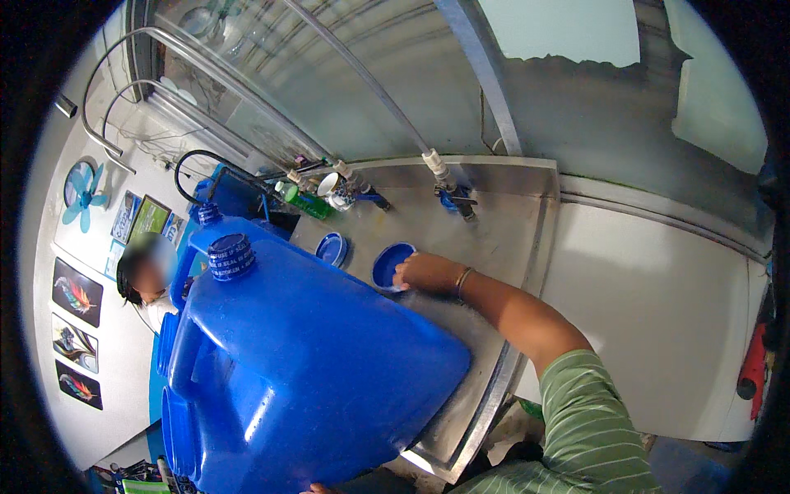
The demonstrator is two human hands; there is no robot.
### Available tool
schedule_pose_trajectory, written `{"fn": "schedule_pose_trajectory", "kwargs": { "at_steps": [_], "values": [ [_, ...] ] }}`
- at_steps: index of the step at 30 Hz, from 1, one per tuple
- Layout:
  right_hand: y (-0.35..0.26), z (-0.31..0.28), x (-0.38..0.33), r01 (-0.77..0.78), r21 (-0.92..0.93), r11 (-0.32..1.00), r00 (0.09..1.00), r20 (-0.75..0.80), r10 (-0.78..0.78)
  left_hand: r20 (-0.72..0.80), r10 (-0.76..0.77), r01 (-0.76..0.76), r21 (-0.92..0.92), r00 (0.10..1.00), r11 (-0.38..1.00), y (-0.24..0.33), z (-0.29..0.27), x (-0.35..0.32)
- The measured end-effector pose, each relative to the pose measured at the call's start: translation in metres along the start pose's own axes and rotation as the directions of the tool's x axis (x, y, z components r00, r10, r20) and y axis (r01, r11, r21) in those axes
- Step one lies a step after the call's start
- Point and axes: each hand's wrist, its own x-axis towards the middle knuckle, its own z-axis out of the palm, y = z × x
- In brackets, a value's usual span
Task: The person handles large blue water containers, attaches spigots, and uses a red heat gun to seal the spigot area. They also move plastic bags and caps on the stainless steel counter while a coworker works nearby.
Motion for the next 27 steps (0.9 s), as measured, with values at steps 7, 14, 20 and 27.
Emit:
{"fn": "schedule_pose_trajectory", "kwargs": {
  "at_steps": [7,14,20,27],
  "values": [
    [-0.018,-0.031,-0.044,0.425,0.782,-0.457,0.804,-0.094,0.587,-0.015,0.012,-0.012,-0.025,1.0,1.0,0.017,0.015,-0.009],
    [-0.041,-0.054,-0.098,0.146,0.973,-0.178,0.628,0.048,0.777,-0.02,-0.078,0.073,-0.2,0.997,0.977,0.004,0.013,-0.004],
    [-0.083,-0.046,-0.117,-0.421,0.292,0.859,0.777,-0.372,0.508,-0.035,-0.038,0.036,-0.049,0.999,0.998,0.008,0.016,-0.015],
    [-0.104,-0.035,-0.124,-0.423,0.022,0.906,0.848,-0.344,0.404,-0.145,-0.03,-0.062,-0.589,0.989,0.806,-0.03,0.022,-0.038]
  ]
}}
